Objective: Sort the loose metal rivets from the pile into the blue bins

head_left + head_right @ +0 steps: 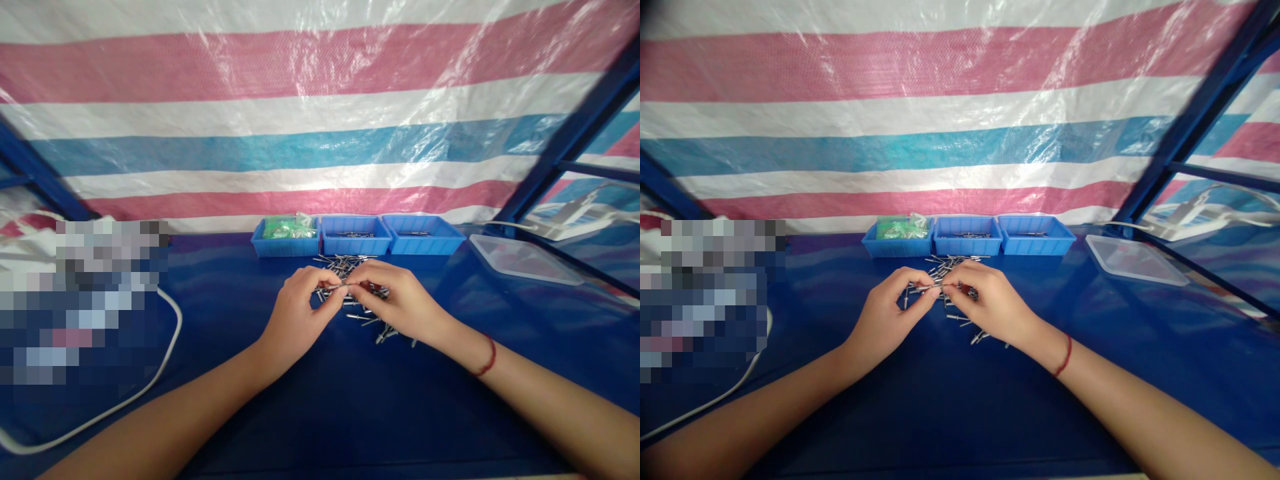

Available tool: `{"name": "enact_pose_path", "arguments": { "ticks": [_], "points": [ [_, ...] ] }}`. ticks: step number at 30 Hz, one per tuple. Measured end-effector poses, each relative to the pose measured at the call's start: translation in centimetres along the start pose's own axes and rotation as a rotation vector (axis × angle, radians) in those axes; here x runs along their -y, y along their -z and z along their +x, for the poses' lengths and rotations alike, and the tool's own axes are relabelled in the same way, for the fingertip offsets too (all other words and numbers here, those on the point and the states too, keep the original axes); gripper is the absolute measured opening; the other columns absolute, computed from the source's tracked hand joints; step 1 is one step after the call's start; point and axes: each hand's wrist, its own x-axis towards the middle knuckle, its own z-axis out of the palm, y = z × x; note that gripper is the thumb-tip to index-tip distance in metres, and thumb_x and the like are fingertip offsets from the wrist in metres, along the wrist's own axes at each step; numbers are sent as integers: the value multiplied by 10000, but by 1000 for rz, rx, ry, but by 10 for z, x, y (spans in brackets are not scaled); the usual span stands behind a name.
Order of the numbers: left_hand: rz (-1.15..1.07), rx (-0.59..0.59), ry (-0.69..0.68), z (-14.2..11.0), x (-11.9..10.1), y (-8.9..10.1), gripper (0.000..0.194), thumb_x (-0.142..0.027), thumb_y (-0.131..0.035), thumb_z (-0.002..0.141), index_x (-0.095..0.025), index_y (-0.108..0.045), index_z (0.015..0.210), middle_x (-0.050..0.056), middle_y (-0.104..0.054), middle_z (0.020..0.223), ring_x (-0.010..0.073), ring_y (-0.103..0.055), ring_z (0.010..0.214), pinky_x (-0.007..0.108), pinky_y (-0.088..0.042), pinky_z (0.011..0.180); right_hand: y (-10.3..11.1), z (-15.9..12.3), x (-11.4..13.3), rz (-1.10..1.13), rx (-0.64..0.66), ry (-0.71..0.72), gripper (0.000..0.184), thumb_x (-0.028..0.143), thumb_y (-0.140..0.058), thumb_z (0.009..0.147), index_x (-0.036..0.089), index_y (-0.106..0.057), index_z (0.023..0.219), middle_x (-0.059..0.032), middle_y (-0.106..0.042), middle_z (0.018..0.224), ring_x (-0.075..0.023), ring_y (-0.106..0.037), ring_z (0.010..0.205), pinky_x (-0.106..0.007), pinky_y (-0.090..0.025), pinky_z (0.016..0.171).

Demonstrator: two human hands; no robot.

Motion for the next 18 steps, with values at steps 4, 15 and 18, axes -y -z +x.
{"name": "enact_pose_path", "arguments": {
  "ticks": [4, 15, 18],
  "points": [
    [-36, 26, -9, -2, 1, -2, 36, -228, -596, 826, -202, -572, 831, -2, -640, 812, 155, -598, 794, 299, -443, 761, -3, -2, 2, 44, 77, -6, 137, 173, -518, 871, 166, -653, 850, -37, -635, 811, -129, -584, 752, -256, -445, 687],
    [90, 315, -55, -3, 6, -5, 116, -275, -570, 852, -237, -657, 918, 24, -668, 933, 202, -564, 913, 365, -409, 823, 31, 14, -46, 460, -539, -713, 141, 295, -637, 728, 156, -635, 752, -5, -569, 686, -88, -484, 533, -216, -380, 463],
    [162, 367, -98, -5, 9, -7, 168, -323, -566, 857, -257, -671, 970, 31, -664, 972, 214, -557, 941, 375, -395, 824, 49, 16, -60, 545, -670, -895, 67, 231, -637, 709, 166, -621, 718, -6, -543, 665, -83, -483, 511, -200, -393, 428]
  ]
}}
